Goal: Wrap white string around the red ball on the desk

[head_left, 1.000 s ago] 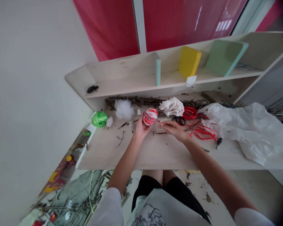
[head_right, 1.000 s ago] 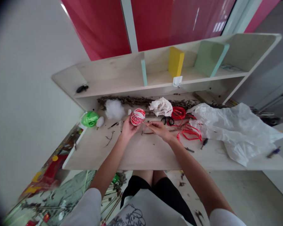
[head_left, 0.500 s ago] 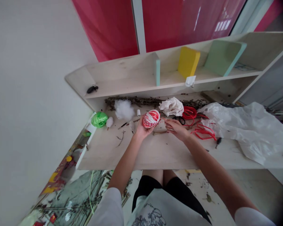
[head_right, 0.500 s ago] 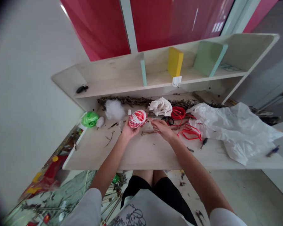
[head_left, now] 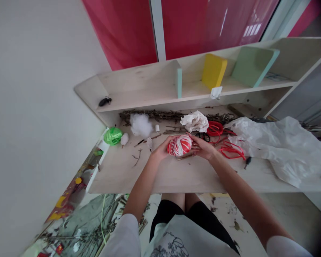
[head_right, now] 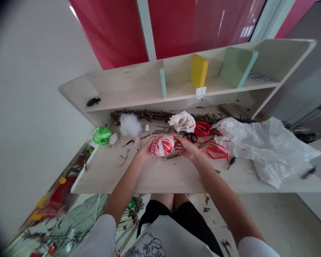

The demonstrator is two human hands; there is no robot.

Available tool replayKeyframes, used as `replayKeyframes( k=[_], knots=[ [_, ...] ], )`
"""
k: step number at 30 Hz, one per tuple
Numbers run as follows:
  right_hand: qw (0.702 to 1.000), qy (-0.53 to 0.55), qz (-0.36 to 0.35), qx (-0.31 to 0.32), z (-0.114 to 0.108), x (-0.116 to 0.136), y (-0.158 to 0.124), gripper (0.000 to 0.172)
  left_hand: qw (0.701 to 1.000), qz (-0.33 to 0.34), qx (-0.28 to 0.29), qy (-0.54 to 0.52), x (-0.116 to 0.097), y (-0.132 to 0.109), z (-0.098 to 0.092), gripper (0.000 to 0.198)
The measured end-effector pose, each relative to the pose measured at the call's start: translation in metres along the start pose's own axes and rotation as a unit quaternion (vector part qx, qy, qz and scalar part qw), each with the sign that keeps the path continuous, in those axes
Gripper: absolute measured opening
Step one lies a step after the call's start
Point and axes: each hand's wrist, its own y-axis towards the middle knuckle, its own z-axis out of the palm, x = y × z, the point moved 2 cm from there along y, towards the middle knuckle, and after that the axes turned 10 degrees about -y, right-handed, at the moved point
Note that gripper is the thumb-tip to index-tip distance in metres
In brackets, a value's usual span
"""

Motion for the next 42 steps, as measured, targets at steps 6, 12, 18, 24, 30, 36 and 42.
replayKeyframes(
  k=[6,12,18,24,30,36,42],
  knots=[
    [0.992,-0.04,-0.047,-0.111,-0.007,0.002,0.002,0.05,0.974,0.122,0.005,0.191,-0.001,-0.006,0.01,0.046],
    [0.967,-0.147,-0.15,-0.147,-0.008,0.001,0.004,0.052,0.92,0.217,0.015,0.326,0.004,-0.005,0.006,0.054],
    [0.917,-0.218,-0.258,-0.213,-0.003,0.003,0.001,0.056,0.817,0.326,-0.025,0.476,0.005,-0.01,0.015,0.054],
    [0.921,-0.213,-0.257,-0.201,-0.003,0.003,0.001,0.049,0.785,0.34,-0.001,0.518,0.004,-0.01,0.015,0.057],
    [0.919,-0.237,-0.259,-0.179,-0.002,0.0,0.002,0.049,0.813,0.36,-0.067,0.453,0.003,-0.007,0.009,0.053],
    [0.913,-0.287,-0.261,-0.126,0.008,0.001,-0.003,0.056,0.873,0.372,-0.124,0.291,0.004,-0.004,0.005,0.047],
    [0.907,-0.319,-0.26,-0.093,0.014,0.001,-0.006,0.057,0.896,0.359,-0.139,0.222,0.005,-0.001,0.005,0.045]
  ],
)
